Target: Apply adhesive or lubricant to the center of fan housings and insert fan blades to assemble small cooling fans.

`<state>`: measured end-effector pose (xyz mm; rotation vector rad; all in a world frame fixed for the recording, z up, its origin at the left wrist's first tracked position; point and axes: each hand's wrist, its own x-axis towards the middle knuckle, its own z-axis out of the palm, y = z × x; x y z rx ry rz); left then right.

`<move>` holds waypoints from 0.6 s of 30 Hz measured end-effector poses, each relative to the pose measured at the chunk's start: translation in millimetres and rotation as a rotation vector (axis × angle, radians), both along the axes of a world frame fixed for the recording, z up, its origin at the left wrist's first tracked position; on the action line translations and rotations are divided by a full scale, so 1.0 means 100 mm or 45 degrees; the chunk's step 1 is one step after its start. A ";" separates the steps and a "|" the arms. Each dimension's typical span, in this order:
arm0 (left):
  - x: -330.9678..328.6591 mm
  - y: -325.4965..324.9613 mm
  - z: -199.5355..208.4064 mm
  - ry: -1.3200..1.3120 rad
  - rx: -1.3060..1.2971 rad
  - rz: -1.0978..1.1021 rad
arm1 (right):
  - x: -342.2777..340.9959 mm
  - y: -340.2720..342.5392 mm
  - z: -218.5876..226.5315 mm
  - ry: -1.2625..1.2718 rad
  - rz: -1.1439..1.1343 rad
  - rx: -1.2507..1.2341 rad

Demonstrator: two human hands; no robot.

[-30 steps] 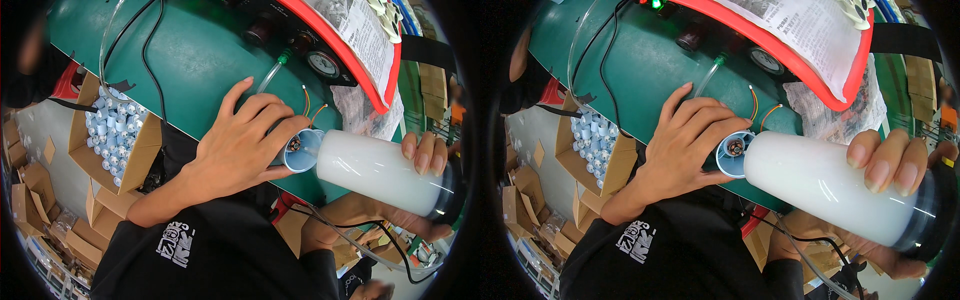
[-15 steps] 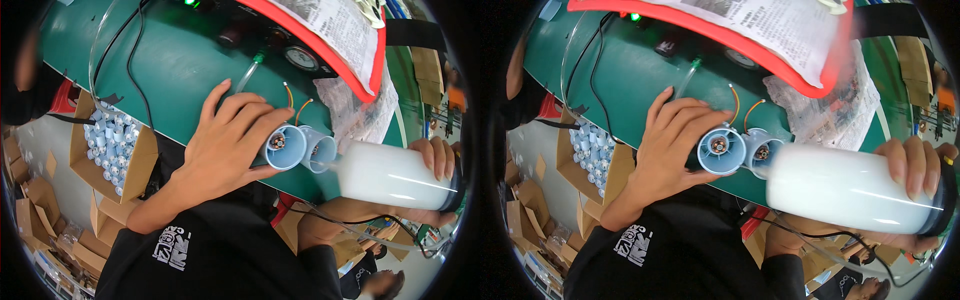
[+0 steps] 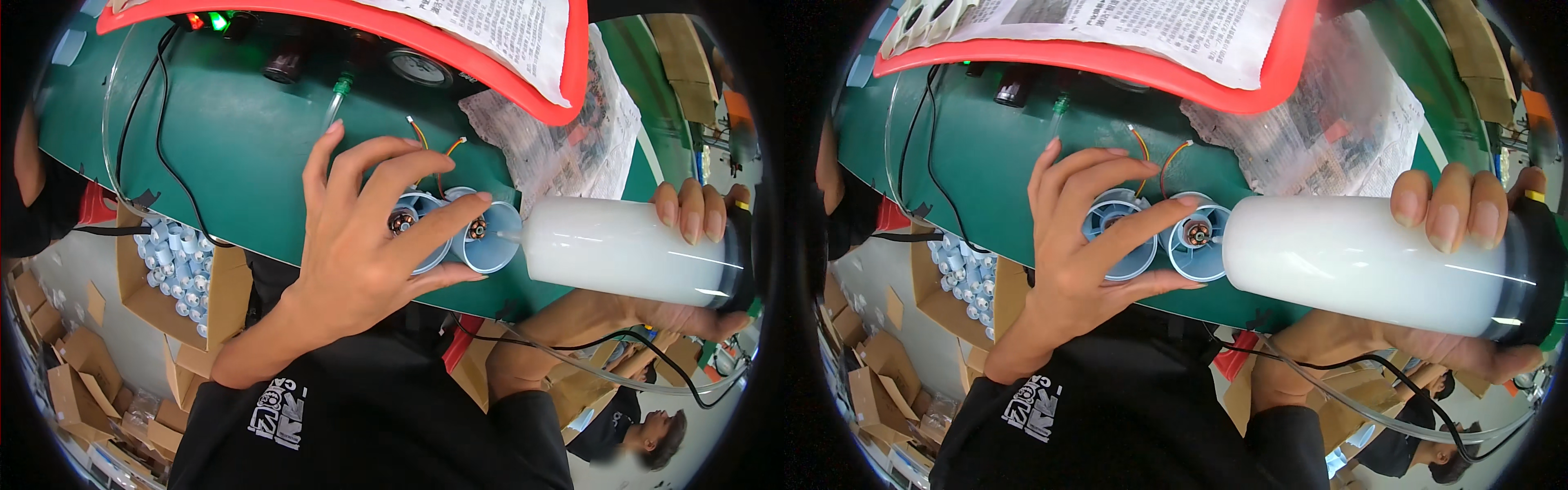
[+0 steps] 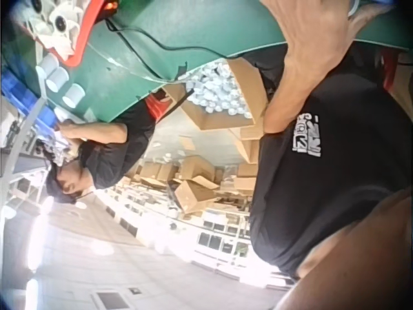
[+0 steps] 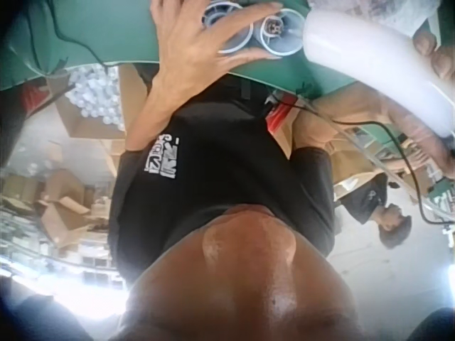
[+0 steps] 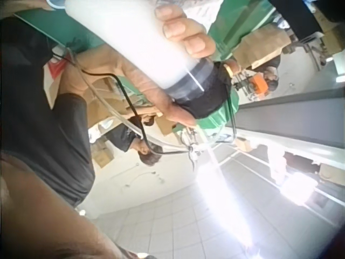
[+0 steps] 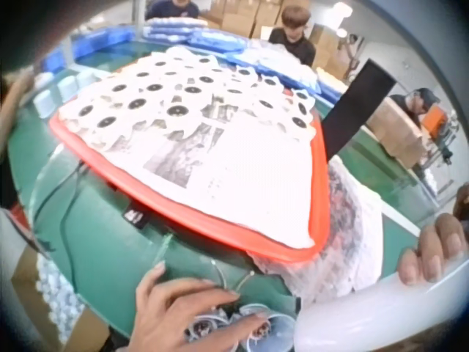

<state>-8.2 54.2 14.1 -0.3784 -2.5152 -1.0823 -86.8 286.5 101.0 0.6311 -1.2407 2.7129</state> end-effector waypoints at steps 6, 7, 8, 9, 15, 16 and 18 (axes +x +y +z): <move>0.00 0.01 0.00 0.010 0.020 0.007 | -0.07 0.03 -0.01 0.192 0.197 0.166; 0.00 0.00 0.00 0.010 0.023 0.006 | -0.06 0.03 -0.01 0.188 0.197 0.166; 0.00 0.00 0.00 0.010 0.027 0.005 | -0.06 0.02 -0.01 0.187 0.210 0.155; 0.00 0.00 0.00 0.009 0.027 0.005 | -0.06 0.02 -0.01 0.189 0.224 0.145; 0.00 0.01 -0.01 0.007 0.040 0.009 | -0.04 -0.04 0.01 0.197 0.304 0.074; 0.00 0.01 -0.02 0.013 0.041 0.017 | -0.03 -0.05 0.01 0.199 0.320 0.060; 0.00 0.01 -0.02 0.018 0.042 0.024 | -0.03 -0.07 0.02 0.202 0.348 0.034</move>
